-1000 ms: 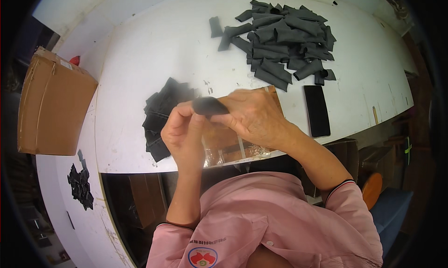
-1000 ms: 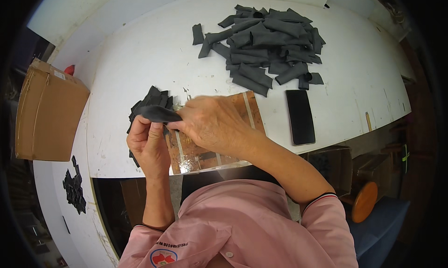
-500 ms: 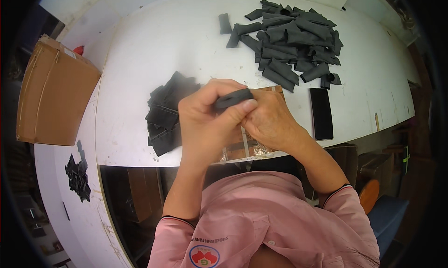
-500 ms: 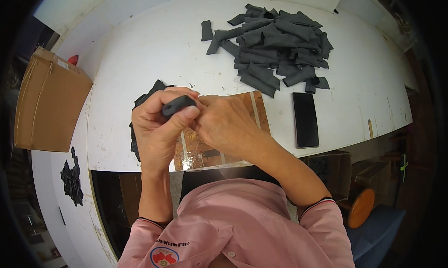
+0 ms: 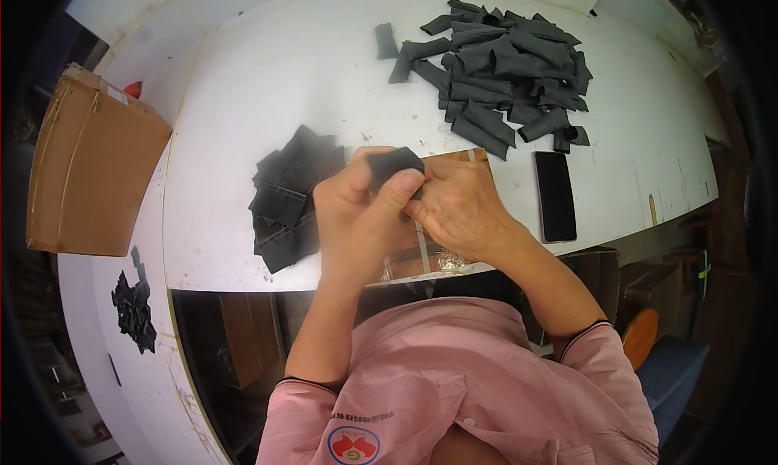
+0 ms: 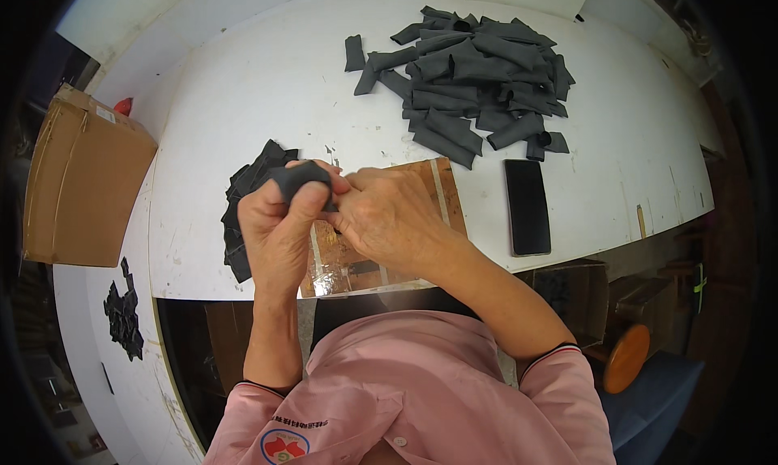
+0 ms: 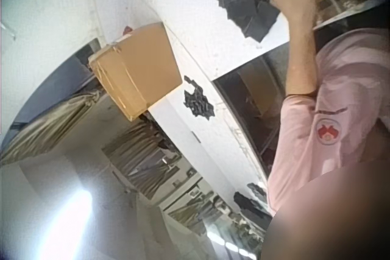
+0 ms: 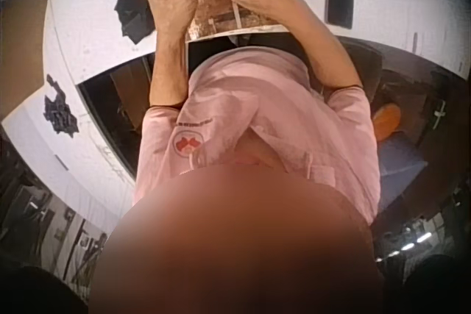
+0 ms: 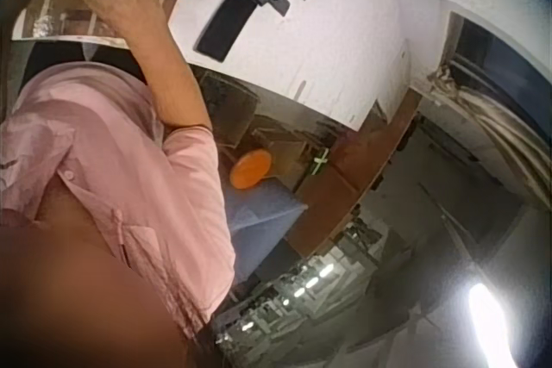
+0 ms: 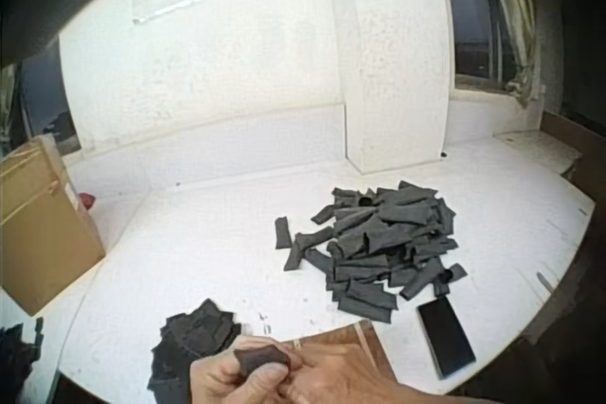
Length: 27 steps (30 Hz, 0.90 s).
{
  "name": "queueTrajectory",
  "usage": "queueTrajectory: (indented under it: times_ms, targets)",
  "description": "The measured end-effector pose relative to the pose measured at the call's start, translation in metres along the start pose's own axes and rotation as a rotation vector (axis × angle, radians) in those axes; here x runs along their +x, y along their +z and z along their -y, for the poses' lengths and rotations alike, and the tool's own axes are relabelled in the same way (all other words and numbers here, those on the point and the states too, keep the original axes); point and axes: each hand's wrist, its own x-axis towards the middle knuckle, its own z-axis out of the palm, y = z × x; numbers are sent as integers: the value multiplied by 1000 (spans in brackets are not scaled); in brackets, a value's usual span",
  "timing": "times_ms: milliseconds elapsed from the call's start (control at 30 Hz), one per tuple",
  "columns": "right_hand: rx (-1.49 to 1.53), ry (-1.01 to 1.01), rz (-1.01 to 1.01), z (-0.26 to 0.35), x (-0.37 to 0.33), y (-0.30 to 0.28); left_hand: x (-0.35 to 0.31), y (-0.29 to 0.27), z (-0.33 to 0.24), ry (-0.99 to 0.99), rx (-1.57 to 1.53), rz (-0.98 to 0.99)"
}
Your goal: Manually wrapping or assembling black rubber or foam components on a workbench.
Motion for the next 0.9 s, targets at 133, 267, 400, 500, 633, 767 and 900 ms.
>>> queueTrajectory:
  times_ms: [133,267,400,500,633,767,900]
  targets:
    - [59,93,-8,-8,-9,17,5,-9,17,-35,150,88]
    - [116,81,-72,-6,-9,18,-2,-3,15,-62,200,14]
    - [59,95,-32,-1,-6,10,-6,-3,5,198,50,-138]
    - [65,101,29,5,2,-1,-1,-7,4,257,-251,-144]
    - [-38,38,125,12,11,-18,-5,-26,7,119,-867,-7]
    - [-42,144,194,-1,-2,5,-8,-22,21,47,-805,-34]
    - [-5,166,185,3,-1,2,-5,-22,8,102,-643,13]
